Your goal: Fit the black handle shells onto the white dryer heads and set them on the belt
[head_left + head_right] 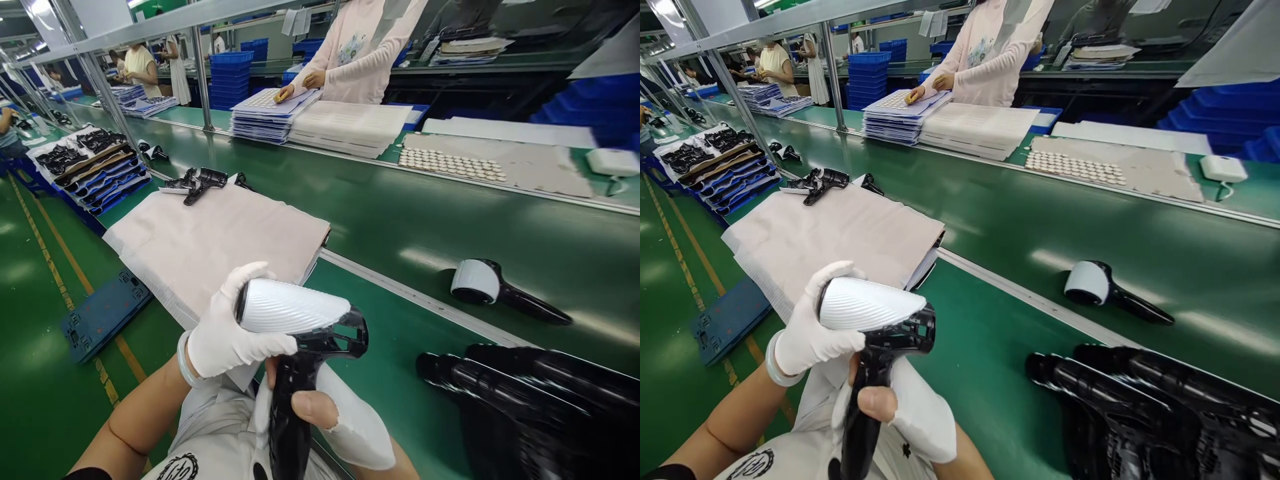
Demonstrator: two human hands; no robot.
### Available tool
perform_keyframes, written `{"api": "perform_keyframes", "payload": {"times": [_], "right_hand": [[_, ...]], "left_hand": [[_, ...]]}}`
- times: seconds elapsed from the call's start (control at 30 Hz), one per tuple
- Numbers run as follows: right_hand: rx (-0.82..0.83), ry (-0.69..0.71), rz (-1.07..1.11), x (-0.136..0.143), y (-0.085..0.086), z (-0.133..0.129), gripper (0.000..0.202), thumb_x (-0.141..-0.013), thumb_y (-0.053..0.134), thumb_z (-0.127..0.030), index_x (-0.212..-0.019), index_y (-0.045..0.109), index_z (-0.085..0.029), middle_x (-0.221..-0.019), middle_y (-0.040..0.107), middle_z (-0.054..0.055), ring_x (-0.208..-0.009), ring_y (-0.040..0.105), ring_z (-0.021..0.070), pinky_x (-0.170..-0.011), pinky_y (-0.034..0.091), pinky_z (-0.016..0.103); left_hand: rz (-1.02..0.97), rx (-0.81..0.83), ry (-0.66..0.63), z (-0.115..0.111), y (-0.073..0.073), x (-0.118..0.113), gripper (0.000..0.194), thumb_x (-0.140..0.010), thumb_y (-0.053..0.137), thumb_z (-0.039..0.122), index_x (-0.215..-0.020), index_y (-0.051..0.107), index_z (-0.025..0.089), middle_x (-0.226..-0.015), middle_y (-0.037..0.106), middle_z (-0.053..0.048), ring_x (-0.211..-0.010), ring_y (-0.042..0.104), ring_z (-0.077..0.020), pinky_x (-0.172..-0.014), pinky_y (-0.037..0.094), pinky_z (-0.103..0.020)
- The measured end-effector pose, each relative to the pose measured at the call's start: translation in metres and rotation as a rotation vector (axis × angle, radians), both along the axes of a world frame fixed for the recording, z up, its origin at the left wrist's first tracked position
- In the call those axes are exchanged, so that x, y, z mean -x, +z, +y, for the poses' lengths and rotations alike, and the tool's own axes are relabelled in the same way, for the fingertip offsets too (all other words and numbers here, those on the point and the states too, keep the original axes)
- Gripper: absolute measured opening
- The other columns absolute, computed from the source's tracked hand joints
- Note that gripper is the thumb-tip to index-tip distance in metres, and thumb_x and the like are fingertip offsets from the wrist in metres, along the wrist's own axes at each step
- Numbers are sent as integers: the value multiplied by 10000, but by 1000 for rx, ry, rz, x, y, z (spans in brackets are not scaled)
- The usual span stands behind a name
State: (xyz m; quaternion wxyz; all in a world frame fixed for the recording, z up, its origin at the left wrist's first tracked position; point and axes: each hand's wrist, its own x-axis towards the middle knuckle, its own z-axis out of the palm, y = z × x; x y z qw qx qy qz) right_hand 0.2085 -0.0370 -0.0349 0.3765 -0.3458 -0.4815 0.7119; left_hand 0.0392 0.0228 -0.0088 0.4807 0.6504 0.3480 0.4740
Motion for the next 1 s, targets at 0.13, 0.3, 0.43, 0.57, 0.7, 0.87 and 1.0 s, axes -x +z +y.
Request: {"api": "perform_keyframes", "payload": {"times": [0.13,0.3,0.43,0.57,0.7,0.87,1.0], "right_hand": [[32,19,-269,0,12,2,328,-641,673,-501,-710,543,-207,-720,535,26,-698,482,185,-678,455,334],[54,52,-569,0,12,2,222,-642,580,-380,-584,432,-225,-616,458,-2,-676,435,177,-731,453,350],[63,32,-477,0,12,4,200,-606,559,-398,-696,508,-227,-750,551,24,-786,515,214,-800,468,373],[25,-12,-350,-1,11,4,254,-585,591,-398,-764,542,-224,-779,563,28,-754,497,204,-763,446,376],[33,-16,-307,-3,14,3,214,-565,582,-369,-703,523,-218,-724,519,10,-704,446,179,-706,403,348],[97,-30,-287,-2,21,4,211,-531,579,-333,-696,540,-207,-714,512,1,-686,440,168,-696,402,342],[118,-16,-297,-3,22,5,198,-534,586,-305,-700,542,-207,-723,532,3,-704,451,173,-716,411,348]], "left_hand": [[-30,40,-37,-5,-4,-1,852,-623,928,418,-1368,527,324,-1244,648,-45,-1126,627,-245,-970,492,-341],[-51,-23,-49,-8,-8,-3,776,-699,873,461,-1379,521,338,-1239,642,-32,-1129,612,-227,-973,482,-316],[-67,-58,2,-8,2,-9,443,-986,487,527,-1333,584,269,-1199,678,-61,-1108,633,-221,-996,500,-352],[-42,25,63,-11,12,-12,516,-1001,378,582,-1278,644,237,-1164,724,-71,-1114,667,-242,-997,540,-382],[-55,59,46,-12,11,-12,562,-975,396,629,-1295,632,232,-1140,745,-74,-1081,695,-243,-955,577,-373],[-16,36,49,-11,6,-12,606,-980,373,635,-1336,584,191,-1172,725,-98,-1089,688,-243,-975,563,-371],[-11,23,35,-10,6,-13,598,-976,385,638,-1335,573,199,-1141,718,-89,-1056,682,-230,-944,558,-352]]}}
